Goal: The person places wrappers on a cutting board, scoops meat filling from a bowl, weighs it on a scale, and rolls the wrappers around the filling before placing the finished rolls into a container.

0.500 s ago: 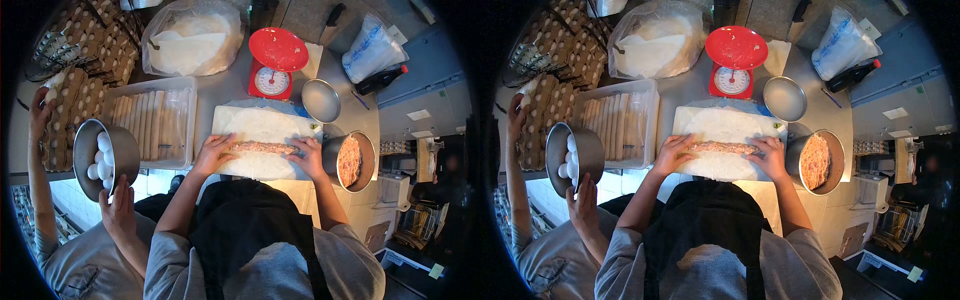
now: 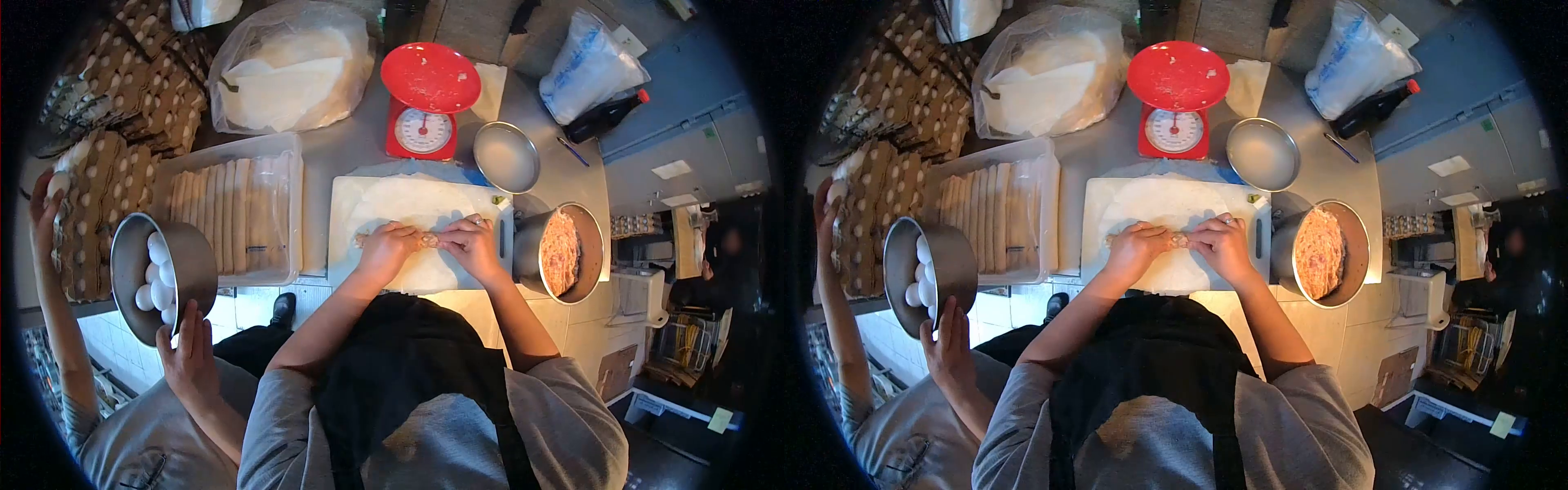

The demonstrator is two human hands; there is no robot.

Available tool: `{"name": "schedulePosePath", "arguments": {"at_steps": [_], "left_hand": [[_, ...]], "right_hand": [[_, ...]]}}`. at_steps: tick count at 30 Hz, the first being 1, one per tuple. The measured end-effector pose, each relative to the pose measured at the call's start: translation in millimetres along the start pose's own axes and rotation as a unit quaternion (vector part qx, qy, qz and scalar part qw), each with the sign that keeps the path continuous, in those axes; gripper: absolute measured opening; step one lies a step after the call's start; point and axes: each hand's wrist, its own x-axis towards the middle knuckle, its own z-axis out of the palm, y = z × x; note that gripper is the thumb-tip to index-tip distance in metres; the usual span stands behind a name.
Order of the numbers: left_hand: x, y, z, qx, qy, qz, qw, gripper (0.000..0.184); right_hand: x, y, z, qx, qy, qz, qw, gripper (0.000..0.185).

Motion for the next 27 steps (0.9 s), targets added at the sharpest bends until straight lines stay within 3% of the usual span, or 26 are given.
{"name": "schedulePosePath", "arguments": {"at_steps": [11,14,20,27], "left_hand": [[31,30,32,-0.011,-0.008,-0.04,0.999,0.033],[35,34,44,-0.019,0.024,-0.011,0.999,0.029],[46,40,62,-0.005,-0.052,-0.029,0.998,0.034],[14,28,14,0.037,-0.062,-0.085,0.994,0.037]], "right_hand": [[-14,11,-25,0.046,0.055,0.07,0.995,0.026],[-29,36,-18,0.05,0.041,0.078,0.995,0.032],[-33,35,-27,0.053,0.045,0.083,0.994,0.037],[-32,34,-27,0.036,0.04,0.085,0.995,0.04]]}}
